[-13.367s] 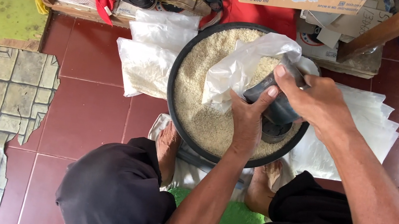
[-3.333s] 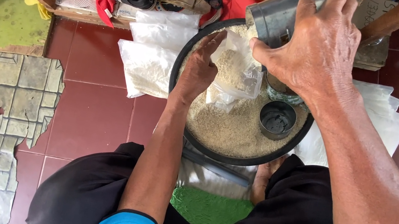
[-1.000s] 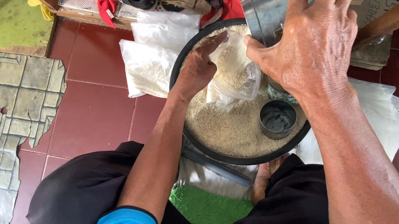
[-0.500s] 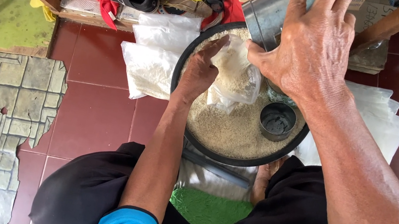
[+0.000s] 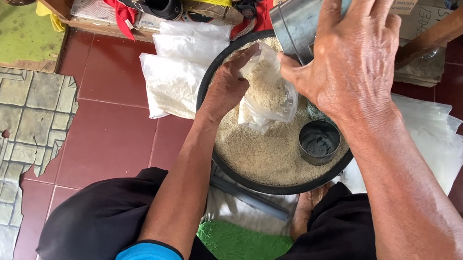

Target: Filling small plastic bags with rice from a large basin using a metal scoop

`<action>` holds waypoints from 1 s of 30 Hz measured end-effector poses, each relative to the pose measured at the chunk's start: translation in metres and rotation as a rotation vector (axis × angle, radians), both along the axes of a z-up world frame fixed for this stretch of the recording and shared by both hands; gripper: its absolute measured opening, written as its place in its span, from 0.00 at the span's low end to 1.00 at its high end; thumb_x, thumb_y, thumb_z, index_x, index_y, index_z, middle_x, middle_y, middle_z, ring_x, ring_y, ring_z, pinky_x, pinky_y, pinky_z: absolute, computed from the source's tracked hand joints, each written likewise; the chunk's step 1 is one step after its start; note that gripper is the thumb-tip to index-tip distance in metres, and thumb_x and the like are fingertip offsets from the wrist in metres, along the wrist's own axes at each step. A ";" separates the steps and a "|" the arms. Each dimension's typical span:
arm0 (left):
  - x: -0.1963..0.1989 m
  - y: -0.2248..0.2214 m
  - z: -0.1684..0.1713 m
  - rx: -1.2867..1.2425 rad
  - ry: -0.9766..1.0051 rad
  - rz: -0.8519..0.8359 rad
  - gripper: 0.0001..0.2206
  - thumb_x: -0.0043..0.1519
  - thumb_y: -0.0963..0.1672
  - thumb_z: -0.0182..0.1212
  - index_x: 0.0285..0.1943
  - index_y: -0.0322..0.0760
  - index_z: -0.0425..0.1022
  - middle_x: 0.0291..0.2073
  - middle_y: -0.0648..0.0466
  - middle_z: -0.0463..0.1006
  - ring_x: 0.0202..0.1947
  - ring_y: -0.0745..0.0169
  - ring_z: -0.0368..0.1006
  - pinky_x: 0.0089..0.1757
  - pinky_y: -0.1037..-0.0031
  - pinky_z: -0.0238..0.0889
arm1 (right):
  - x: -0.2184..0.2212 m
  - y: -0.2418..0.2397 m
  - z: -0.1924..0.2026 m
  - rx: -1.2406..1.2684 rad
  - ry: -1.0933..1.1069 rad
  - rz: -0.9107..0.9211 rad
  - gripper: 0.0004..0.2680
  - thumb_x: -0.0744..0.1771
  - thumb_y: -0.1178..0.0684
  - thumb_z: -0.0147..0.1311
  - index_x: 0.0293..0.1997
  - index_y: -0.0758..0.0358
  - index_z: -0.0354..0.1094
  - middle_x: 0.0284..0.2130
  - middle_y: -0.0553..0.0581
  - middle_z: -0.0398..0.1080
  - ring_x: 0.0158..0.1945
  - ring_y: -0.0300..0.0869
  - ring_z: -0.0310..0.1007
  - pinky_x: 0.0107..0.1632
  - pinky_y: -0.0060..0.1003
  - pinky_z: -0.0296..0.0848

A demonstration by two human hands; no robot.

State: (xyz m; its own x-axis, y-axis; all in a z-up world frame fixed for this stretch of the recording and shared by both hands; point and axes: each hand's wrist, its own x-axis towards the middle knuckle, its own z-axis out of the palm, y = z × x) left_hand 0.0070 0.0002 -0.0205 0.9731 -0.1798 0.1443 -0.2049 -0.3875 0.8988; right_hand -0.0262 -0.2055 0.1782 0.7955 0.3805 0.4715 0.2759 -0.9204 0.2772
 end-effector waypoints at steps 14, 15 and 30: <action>-0.004 0.001 0.005 -0.064 0.019 -0.002 0.39 0.49 0.32 0.42 0.75 0.45 0.64 0.68 0.53 0.73 0.69 0.60 0.67 0.57 0.78 0.61 | 0.000 0.007 -0.014 -0.204 0.015 -0.054 0.41 0.62 0.12 0.62 0.59 0.69 0.67 0.66 0.78 0.48 0.62 0.60 0.62 0.51 0.50 0.75; -0.004 0.001 0.004 -0.064 0.019 -0.004 0.39 0.49 0.32 0.42 0.75 0.45 0.64 0.68 0.53 0.73 0.69 0.60 0.67 0.57 0.78 0.61 | -0.002 0.009 -0.014 -0.204 0.015 -0.056 0.41 0.62 0.12 0.62 0.59 0.69 0.67 0.66 0.78 0.48 0.62 0.60 0.62 0.51 0.50 0.75; 0.002 0.002 0.000 -0.078 -0.038 -0.030 0.38 0.48 0.33 0.43 0.74 0.40 0.63 0.69 0.47 0.70 0.71 0.54 0.63 0.66 0.70 0.54 | -0.011 -0.004 0.012 -0.163 -0.027 0.185 0.34 0.58 0.27 0.76 0.56 0.66 0.66 0.71 0.75 0.43 0.67 0.61 0.63 0.60 0.56 0.69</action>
